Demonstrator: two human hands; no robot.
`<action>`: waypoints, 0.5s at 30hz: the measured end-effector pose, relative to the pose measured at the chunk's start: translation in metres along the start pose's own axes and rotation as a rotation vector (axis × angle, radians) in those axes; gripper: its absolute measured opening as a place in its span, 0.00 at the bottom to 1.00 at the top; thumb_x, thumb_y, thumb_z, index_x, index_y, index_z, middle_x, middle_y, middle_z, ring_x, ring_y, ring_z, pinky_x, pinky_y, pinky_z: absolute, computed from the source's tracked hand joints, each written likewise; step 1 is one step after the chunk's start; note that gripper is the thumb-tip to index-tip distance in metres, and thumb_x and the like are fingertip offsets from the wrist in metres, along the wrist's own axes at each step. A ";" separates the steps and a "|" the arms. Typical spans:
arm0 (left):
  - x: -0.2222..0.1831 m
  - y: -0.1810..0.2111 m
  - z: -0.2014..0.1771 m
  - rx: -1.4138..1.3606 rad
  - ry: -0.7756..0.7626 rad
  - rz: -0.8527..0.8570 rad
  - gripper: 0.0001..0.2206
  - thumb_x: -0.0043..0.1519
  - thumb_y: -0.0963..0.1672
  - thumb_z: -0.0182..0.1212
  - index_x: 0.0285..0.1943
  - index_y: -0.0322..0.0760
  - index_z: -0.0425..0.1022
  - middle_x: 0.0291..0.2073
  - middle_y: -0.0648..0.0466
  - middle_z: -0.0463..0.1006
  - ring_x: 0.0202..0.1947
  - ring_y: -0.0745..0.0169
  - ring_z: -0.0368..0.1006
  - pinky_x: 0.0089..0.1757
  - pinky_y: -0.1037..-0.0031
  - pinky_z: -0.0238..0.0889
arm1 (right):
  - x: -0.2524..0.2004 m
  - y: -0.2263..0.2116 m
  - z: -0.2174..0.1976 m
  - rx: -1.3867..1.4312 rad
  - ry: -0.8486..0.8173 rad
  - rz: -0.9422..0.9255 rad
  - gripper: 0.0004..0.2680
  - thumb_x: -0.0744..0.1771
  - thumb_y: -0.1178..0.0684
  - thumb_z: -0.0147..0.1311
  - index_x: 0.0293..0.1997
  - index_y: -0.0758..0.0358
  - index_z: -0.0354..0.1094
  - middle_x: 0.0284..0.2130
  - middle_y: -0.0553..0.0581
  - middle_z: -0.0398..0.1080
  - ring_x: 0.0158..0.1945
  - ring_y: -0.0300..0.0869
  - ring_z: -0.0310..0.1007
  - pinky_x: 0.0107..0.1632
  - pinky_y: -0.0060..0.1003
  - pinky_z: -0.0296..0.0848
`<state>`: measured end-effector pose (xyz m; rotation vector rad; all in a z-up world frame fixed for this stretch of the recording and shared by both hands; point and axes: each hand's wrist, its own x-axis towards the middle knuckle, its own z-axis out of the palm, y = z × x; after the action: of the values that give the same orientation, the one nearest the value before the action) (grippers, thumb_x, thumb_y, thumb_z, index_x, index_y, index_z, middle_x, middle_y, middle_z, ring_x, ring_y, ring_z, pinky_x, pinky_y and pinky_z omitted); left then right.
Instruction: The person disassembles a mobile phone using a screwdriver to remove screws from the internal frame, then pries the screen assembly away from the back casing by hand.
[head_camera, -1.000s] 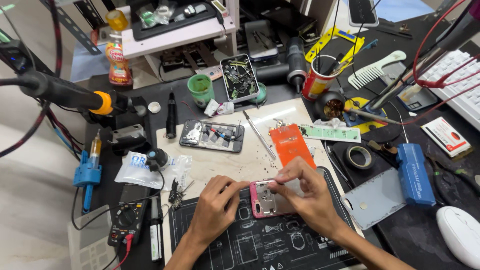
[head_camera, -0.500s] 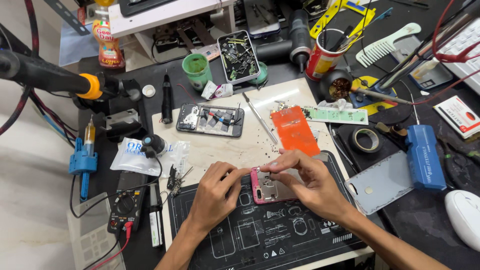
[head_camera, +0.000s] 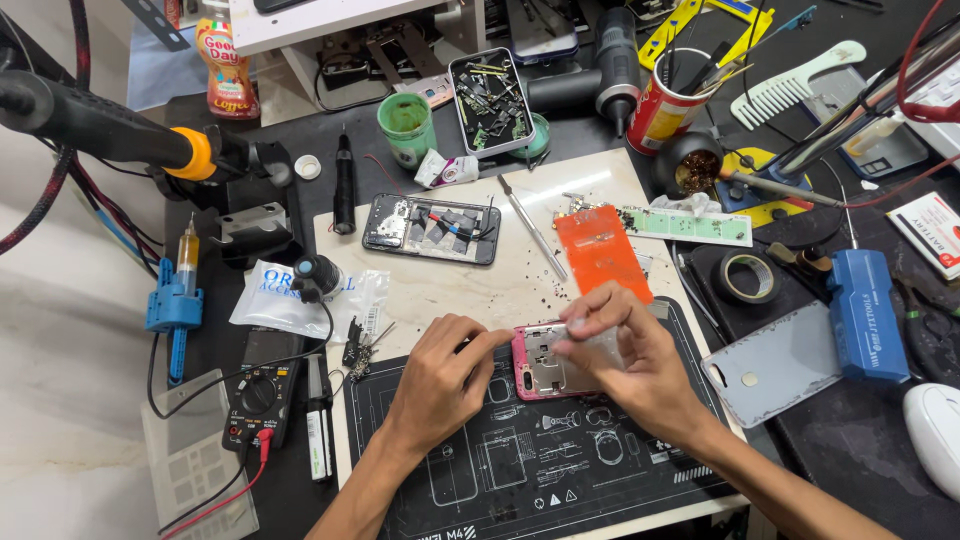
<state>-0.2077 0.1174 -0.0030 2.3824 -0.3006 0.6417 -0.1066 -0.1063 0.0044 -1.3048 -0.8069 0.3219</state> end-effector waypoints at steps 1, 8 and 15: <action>0.000 0.000 0.000 0.001 0.000 0.002 0.16 0.52 0.34 0.65 0.50 0.34 0.79 0.35 0.49 0.74 0.37 0.52 0.72 0.41 0.63 0.66 | 0.000 -0.001 -0.001 -0.030 -0.011 0.047 0.10 0.66 0.69 0.57 0.47 0.62 0.67 0.51 0.59 0.71 0.59 0.42 0.72 0.64 0.38 0.74; -0.001 -0.003 0.003 0.012 -0.018 0.003 0.16 0.53 0.35 0.65 0.51 0.34 0.79 0.35 0.50 0.75 0.36 0.55 0.72 0.41 0.65 0.67 | -0.002 -0.003 -0.001 -0.104 -0.030 0.030 0.10 0.65 0.69 0.58 0.46 0.61 0.65 0.52 0.59 0.69 0.59 0.42 0.71 0.62 0.38 0.74; -0.002 -0.001 0.002 0.007 -0.005 0.002 0.16 0.53 0.35 0.65 0.50 0.33 0.79 0.35 0.50 0.75 0.37 0.54 0.72 0.42 0.65 0.68 | -0.002 -0.005 0.002 -0.163 0.022 0.008 0.12 0.63 0.69 0.59 0.45 0.61 0.63 0.52 0.58 0.67 0.57 0.42 0.70 0.57 0.34 0.73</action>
<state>-0.2081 0.1171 -0.0060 2.3913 -0.3039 0.6384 -0.1109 -0.1075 0.0089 -1.4620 -0.8231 0.2513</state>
